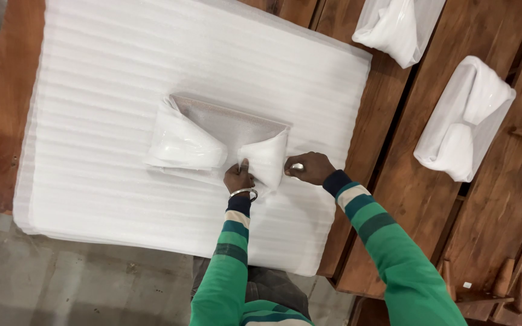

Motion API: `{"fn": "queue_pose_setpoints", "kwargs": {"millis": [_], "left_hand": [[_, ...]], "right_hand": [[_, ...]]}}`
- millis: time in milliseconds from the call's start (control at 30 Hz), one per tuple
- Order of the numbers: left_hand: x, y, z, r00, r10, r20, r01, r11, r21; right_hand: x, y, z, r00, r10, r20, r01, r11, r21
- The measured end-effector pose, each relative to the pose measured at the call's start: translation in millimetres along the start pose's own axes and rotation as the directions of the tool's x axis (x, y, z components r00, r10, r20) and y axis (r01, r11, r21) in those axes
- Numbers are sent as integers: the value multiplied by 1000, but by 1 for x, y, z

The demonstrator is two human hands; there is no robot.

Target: Wrapping wooden furniture legs in foam sheets and securing them with tape.

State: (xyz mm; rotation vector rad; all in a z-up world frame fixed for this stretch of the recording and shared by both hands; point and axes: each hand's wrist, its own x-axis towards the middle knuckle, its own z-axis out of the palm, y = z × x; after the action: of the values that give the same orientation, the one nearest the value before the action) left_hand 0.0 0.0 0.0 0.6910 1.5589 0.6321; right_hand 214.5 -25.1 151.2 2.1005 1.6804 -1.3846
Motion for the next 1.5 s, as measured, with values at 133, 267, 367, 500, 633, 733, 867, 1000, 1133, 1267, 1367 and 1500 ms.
{"fn": "queue_pose_setpoints", "kwargs": {"millis": [133,267,367,500,633,733,867,1000,1133,1267,1367,1500], "left_hand": [[-6,11,-3,999,-18,-35,18,1000,-19],[-33,30,-11,998,33,-57,-24,988,154],[-50,-11,-9,827,559,58,-500,685,530],[-86,46,11,431,537,726,-825,-93,558],[-39,38,-15,421,428,800,-893,37,449],[-4,55,-75,554,491,672,-813,144,565],[20,81,-129,567,629,532,-649,-57,758],[7,53,-87,445,786,430,-774,96,626],[-29,43,7,549,482,683,-822,460,336],[-28,53,55,591,239,770,-781,406,474],[-33,57,71,635,154,757,-764,263,588],[-11,21,99,633,190,750,-772,224,595]], "right_hand": [[24,7,16,995,26,-99,-32,997,-66],[35,2,31,979,98,-180,-115,989,-90],[46,6,35,968,141,-207,-159,985,-71],[56,19,46,964,132,-231,-155,984,-87],[44,10,37,971,152,-187,-166,984,-64],[40,3,37,975,129,-183,-131,991,3],[45,4,33,970,200,-136,-202,979,-6],[50,26,34,987,112,-118,-117,992,-41],[40,47,20,998,-13,60,15,999,-36],[39,35,22,998,56,6,-55,997,-45],[54,35,43,973,191,-126,-220,935,-279],[53,45,52,940,277,-200,-324,908,-267]]}}
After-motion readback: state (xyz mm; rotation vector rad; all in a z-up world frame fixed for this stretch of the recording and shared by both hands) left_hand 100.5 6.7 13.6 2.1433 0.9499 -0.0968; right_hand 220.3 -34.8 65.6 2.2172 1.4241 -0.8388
